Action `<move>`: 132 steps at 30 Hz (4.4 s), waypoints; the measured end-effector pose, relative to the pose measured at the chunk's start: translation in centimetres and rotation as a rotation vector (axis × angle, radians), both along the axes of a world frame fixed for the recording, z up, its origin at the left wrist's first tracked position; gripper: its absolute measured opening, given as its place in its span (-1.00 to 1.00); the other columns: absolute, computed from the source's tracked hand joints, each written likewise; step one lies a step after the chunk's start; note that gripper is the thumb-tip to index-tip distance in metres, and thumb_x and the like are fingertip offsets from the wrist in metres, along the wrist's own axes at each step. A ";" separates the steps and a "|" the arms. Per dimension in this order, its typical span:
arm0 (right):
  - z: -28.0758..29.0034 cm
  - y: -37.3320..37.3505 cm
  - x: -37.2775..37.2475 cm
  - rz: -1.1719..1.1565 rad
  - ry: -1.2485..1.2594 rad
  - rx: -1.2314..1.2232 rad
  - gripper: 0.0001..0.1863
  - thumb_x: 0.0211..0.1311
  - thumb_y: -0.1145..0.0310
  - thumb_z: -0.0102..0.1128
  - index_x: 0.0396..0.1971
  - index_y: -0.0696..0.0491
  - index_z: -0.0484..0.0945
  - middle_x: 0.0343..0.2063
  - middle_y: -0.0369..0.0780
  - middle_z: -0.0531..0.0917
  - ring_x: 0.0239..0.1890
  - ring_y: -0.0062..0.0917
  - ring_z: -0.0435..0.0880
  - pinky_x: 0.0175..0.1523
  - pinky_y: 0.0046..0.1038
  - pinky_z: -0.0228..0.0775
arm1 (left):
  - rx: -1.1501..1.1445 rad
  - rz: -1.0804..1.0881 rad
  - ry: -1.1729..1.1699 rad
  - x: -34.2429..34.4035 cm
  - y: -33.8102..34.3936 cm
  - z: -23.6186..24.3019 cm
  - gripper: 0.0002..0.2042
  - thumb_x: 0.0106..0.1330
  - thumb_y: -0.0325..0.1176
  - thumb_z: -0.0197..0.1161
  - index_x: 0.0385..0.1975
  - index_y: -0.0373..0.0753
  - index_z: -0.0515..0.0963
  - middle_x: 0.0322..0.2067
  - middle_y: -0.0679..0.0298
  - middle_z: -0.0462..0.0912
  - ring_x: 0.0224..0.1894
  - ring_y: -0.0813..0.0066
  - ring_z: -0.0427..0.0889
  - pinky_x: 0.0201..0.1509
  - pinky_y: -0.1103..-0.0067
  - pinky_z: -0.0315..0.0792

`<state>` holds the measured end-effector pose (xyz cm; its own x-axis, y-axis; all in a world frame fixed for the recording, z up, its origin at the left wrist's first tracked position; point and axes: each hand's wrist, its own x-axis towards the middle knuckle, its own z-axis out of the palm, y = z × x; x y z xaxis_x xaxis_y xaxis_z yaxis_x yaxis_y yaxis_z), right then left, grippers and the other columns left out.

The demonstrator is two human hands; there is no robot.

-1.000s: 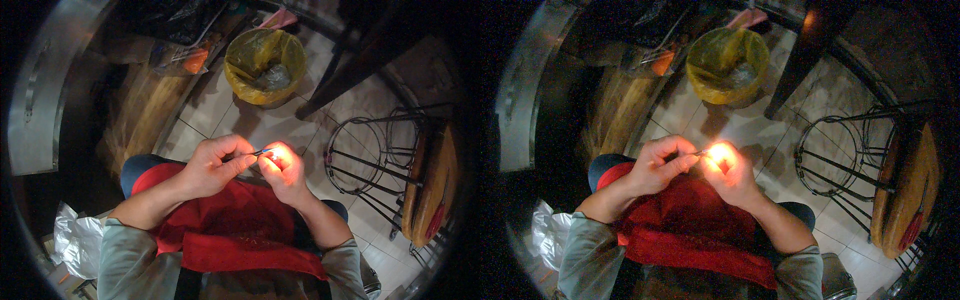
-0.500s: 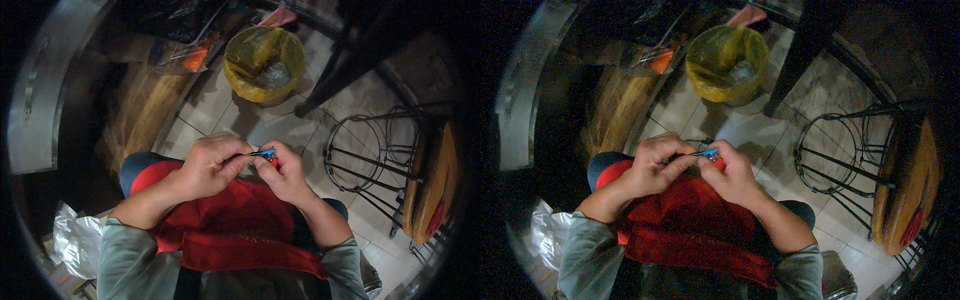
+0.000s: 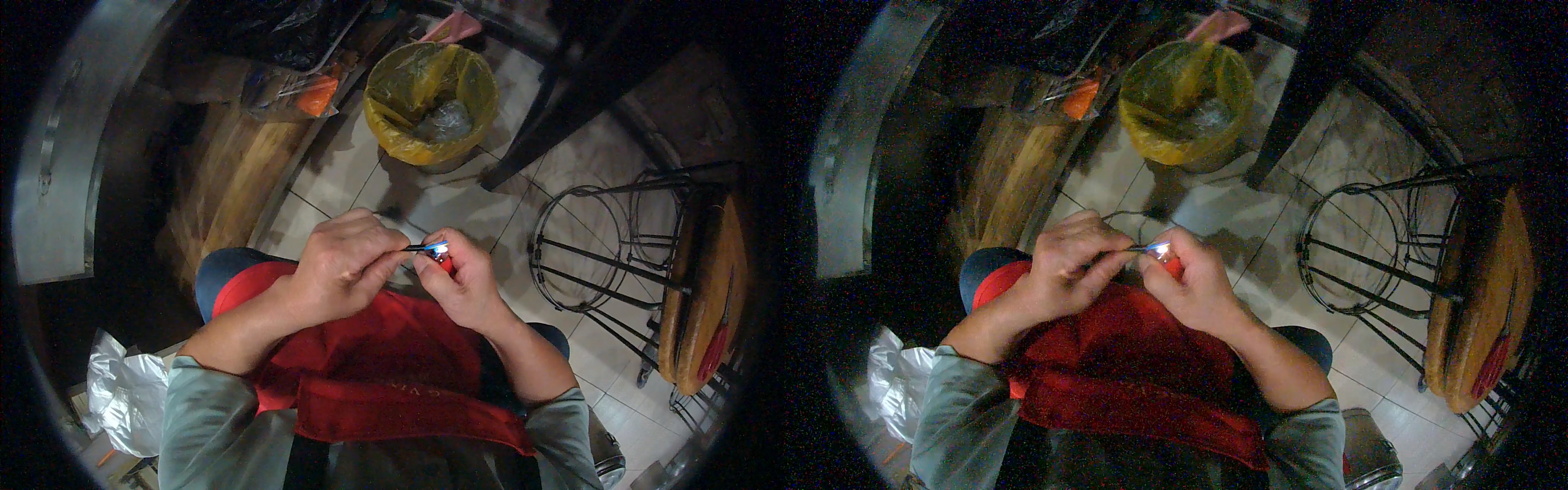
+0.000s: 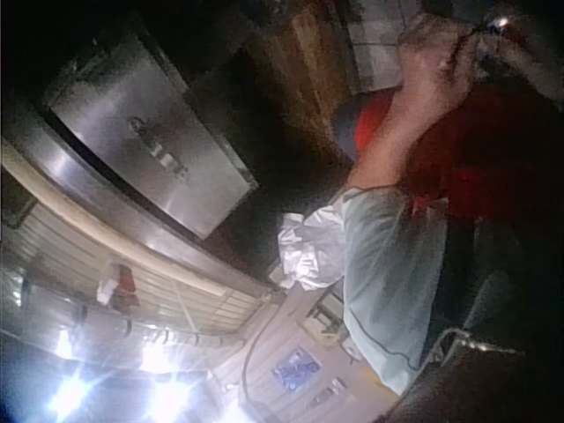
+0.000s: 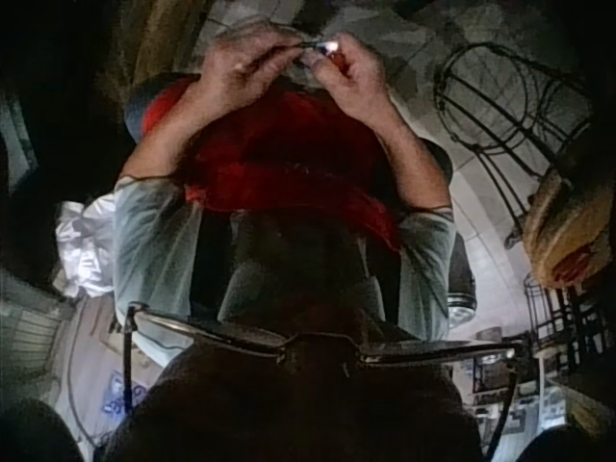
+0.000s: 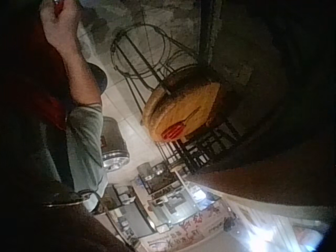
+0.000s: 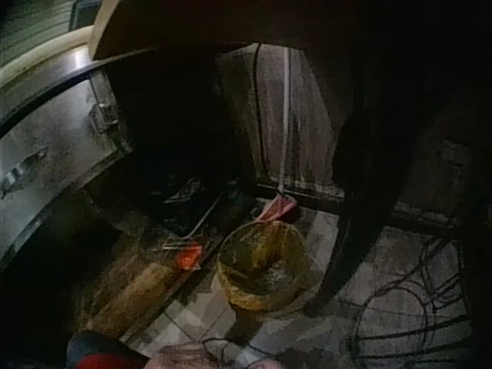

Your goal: The person sits on the floor and uses scissors to strip the insulation from electrical wires. They then use a lighter to heat the exposed wire ends, likely to melt the insulation or prepare the wires for connection.

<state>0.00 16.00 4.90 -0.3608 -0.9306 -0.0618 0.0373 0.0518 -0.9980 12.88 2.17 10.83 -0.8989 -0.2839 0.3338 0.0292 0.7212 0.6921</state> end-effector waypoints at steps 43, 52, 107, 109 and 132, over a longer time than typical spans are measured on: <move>-0.2 0.0 -0.1 -0.025 0.051 -0.011 -0.89 0.16 0.43 0.16 -0.40 0.12 0.44 -0.60 -0.42 0.40 -0.53 -0.79 0.29 -0.45 -0.63 0.22 | -0.067 -0.013 -0.009 -0.1 -0.3 -0.8 -0.81 -0.06 -0.60 0.36 -0.42 -0.31 0.55 -0.57 0.19 0.54 -0.55 0.23 0.47 -0.48 0.44 0.35; -0.2 0.2 -0.3 -0.017 0.014 0.042 -0.80 0.14 0.36 0.22 -0.32 0.12 0.46 -0.59 -0.30 0.52 -0.51 -0.68 0.45 -0.38 -0.51 0.38 | -0.042 -0.045 -0.033 -0.2 -0.3 -0.2 -0.83 -0.03 -0.61 0.33 -0.42 -0.33 0.55 -0.57 0.18 0.54 -0.54 0.20 0.49 -0.46 0.43 0.37; -0.2 0.5 -0.9 -0.005 0.072 0.111 -0.72 0.16 0.25 0.27 -0.29 0.11 0.45 -0.56 -0.24 0.53 -0.48 -0.65 0.46 -0.34 -0.49 0.39 | 0.118 -0.011 -0.049 -1.1 -0.6 -0.1 -0.91 0.16 -0.52 0.29 -0.36 -0.33 0.54 -0.56 0.25 0.54 -0.55 0.44 0.47 -0.47 0.56 0.33; 0.7 1.9 -1.1 -0.063 0.164 0.066 -0.67 0.15 0.21 0.31 -0.22 0.10 0.46 -0.52 -0.17 0.57 -0.46 -0.56 0.55 -0.33 -0.43 0.43 | 0.383 0.030 -0.213 -1.8 -0.2 0.7 -0.92 0.21 -0.52 0.25 -0.35 -0.34 0.53 -0.54 0.22 0.54 -0.50 0.44 0.50 -0.42 0.53 0.37; 18.4 23.4 -18.6 -1.130 1.275 0.514 -0.76 0.25 0.33 0.16 -0.20 0.19 0.58 -0.27 -0.06 0.62 -0.22 -0.26 0.61 -0.12 -0.37 0.44 | 0.843 -0.478 -0.284 -9.1 0.9 5.1 -0.85 0.37 -0.34 0.07 -0.40 -0.25 0.49 -0.53 0.47 0.43 -0.49 0.77 0.34 -0.43 0.72 0.28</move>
